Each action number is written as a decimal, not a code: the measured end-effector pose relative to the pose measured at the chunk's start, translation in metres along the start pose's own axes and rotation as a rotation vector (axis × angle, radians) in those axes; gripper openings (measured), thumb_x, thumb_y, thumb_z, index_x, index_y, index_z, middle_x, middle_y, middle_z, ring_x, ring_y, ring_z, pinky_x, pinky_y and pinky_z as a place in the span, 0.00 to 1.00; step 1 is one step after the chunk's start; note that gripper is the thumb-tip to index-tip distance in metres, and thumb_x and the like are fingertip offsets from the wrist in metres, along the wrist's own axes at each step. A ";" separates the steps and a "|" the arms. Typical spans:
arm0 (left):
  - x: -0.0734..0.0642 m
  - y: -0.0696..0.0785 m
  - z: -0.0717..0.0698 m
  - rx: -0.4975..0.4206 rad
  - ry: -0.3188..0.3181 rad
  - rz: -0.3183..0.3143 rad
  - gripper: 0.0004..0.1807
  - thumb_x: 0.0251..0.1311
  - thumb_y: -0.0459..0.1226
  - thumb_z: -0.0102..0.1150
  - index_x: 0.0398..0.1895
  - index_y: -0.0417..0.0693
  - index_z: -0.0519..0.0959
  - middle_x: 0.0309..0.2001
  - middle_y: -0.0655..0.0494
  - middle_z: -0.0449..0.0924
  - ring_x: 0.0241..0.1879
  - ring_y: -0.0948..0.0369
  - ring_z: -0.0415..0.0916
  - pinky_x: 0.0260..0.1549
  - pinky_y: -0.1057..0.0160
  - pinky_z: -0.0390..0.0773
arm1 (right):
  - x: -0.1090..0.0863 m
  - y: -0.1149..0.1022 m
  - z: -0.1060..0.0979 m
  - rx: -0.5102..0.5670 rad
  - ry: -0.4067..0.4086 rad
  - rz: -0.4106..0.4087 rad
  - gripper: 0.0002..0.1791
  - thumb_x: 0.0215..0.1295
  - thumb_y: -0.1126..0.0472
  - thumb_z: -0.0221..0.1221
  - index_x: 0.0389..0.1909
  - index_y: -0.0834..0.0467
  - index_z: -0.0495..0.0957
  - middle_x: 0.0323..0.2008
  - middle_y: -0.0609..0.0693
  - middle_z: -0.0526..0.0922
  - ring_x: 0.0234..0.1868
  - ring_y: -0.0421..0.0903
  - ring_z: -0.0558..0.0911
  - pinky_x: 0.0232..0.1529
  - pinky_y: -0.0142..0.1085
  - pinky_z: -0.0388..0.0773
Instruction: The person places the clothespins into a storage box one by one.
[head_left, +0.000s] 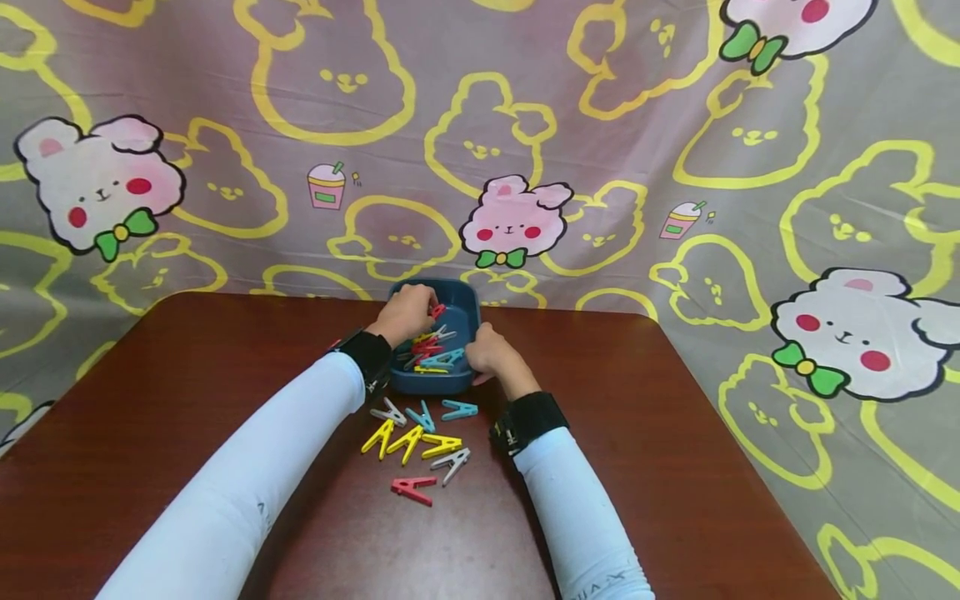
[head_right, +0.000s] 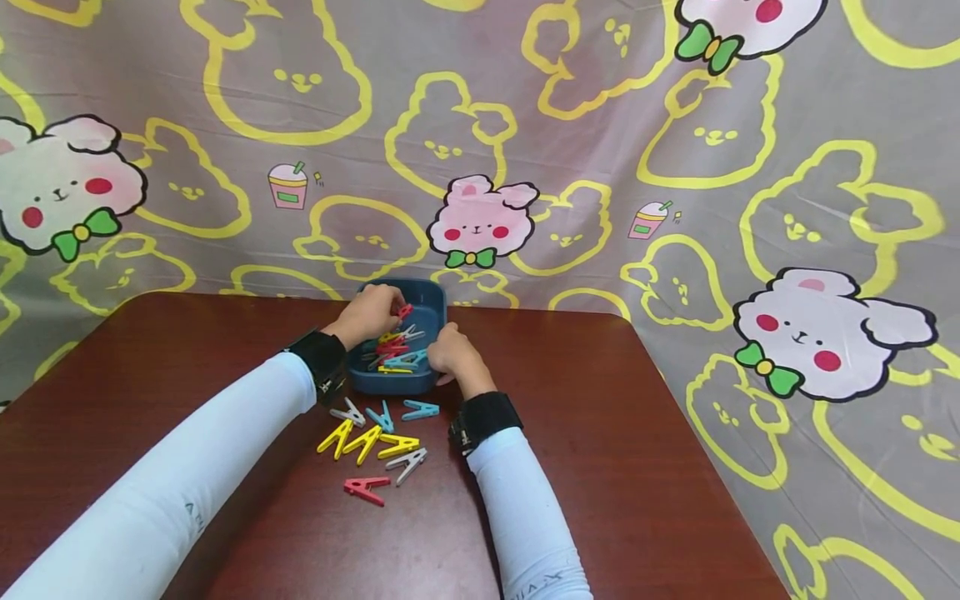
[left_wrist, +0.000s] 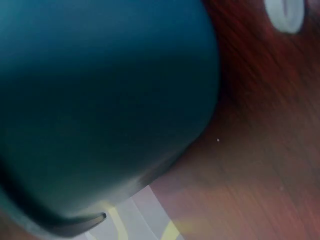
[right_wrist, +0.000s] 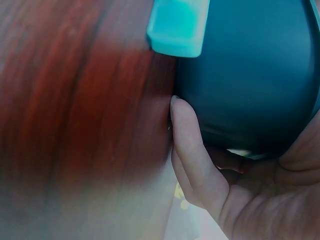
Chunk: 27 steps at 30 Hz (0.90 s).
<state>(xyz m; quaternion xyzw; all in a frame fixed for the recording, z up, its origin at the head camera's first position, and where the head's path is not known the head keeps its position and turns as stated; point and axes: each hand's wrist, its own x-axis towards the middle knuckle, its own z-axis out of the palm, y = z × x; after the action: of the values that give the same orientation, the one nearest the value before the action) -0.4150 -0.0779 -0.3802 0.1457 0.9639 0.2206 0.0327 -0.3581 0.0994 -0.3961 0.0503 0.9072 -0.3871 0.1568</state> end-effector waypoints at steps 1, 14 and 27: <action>0.001 0.000 0.001 -0.005 0.003 -0.004 0.19 0.74 0.36 0.65 0.65 0.40 0.81 0.58 0.42 0.86 0.53 0.47 0.85 0.57 0.47 0.87 | 0.000 0.000 0.000 -0.002 0.000 -0.001 0.39 0.87 0.60 0.45 0.87 0.67 0.39 0.78 0.73 0.65 0.40 0.60 0.91 0.31 0.41 0.91; -0.004 -0.004 -0.004 -0.103 0.113 0.026 0.18 0.80 0.41 0.59 0.61 0.37 0.80 0.51 0.40 0.85 0.51 0.46 0.82 0.57 0.45 0.83 | -0.001 0.001 -0.002 0.000 0.001 -0.019 0.37 0.87 0.59 0.45 0.86 0.68 0.42 0.77 0.70 0.67 0.41 0.58 0.89 0.34 0.42 0.92; -0.022 -0.025 -0.020 -0.192 0.184 -0.017 0.31 0.76 0.42 0.62 0.75 0.35 0.70 0.75 0.33 0.68 0.76 0.37 0.66 0.77 0.38 0.70 | 0.000 -0.002 -0.001 0.006 0.010 0.015 0.38 0.86 0.61 0.46 0.87 0.66 0.40 0.77 0.72 0.66 0.41 0.60 0.91 0.34 0.43 0.92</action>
<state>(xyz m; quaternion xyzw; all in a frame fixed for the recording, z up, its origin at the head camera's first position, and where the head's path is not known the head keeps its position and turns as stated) -0.4034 -0.1142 -0.3728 0.1131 0.9384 0.3239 -0.0403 -0.3588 0.0985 -0.3945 0.0594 0.9064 -0.3883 0.1552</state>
